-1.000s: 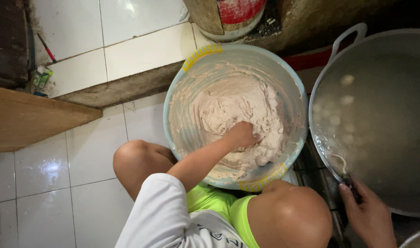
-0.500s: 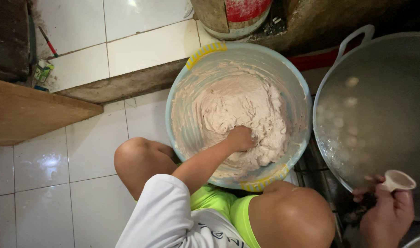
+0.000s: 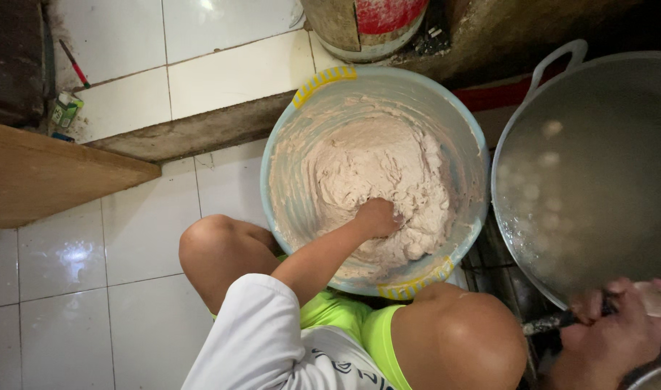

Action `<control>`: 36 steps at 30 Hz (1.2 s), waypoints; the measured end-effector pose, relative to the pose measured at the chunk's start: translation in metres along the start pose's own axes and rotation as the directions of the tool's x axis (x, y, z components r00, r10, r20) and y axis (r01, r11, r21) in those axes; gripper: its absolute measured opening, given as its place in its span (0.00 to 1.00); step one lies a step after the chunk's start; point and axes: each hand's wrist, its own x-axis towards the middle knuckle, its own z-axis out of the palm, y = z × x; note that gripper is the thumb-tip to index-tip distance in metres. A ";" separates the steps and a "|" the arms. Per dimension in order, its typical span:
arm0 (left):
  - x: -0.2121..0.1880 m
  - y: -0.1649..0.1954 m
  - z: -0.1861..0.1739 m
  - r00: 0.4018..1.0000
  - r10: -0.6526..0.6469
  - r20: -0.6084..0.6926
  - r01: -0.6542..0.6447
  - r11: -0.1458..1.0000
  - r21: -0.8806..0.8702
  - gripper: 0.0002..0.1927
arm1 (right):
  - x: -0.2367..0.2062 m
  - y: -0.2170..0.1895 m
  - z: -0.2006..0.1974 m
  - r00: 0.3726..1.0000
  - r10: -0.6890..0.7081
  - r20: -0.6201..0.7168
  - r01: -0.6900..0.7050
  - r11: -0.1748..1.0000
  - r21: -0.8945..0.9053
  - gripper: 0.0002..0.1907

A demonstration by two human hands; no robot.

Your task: The person scoops dough from a large bowl using a spoon and drops small portions into a pot of boiling water. They repeat this process continuously, forming meatballs that cook in the water.

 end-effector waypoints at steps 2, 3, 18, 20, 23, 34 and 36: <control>0.000 0.000 0.000 1.000 0.001 -0.010 -0.001 1.000 0.008 0.27 | 0.003 0.005 -0.013 0.998 0.030 -0.052 -0.030 1.000 0.006 0.05; 0.000 0.000 -0.001 1.000 0.006 -0.009 -0.006 1.000 0.017 0.27 | 0.001 0.008 -0.019 0.995 0.035 -0.090 -0.038 0.999 -0.025 0.02; 0.002 -0.005 -0.063 0.873 -0.455 -0.174 0.394 0.870 -0.295 0.26 | 0.008 0.024 -0.041 0.965 0.262 0.017 -0.252 0.944 -0.213 0.04; 0.010 -0.024 -0.065 0.816 -0.534 -0.219 0.442 0.822 -0.358 0.26 | 0.018 0.021 -0.045 0.974 0.226 0.013 -0.203 0.898 -0.391 0.04; 0.023 -0.063 -0.060 0.780 -0.540 -0.315 0.407 0.822 -0.399 0.23 | 0.030 0.021 -0.051 0.989 0.144 0.032 -0.077 0.690 -0.720 0.07; -0.006 -0.002 0.031 0.728 -0.445 -0.522 0.214 0.870 -0.444 0.16 | 0.057 0.015 -0.099 0.939 0.235 0.250 0.241 0.064 -0.968 0.24; -0.013 0.020 0.030 0.837 -0.351 -0.420 0.113 0.862 -0.495 0.15 | 0.064 0.016 -0.090 0.949 0.295 0.109 0.162 -0.162 -0.973 0.25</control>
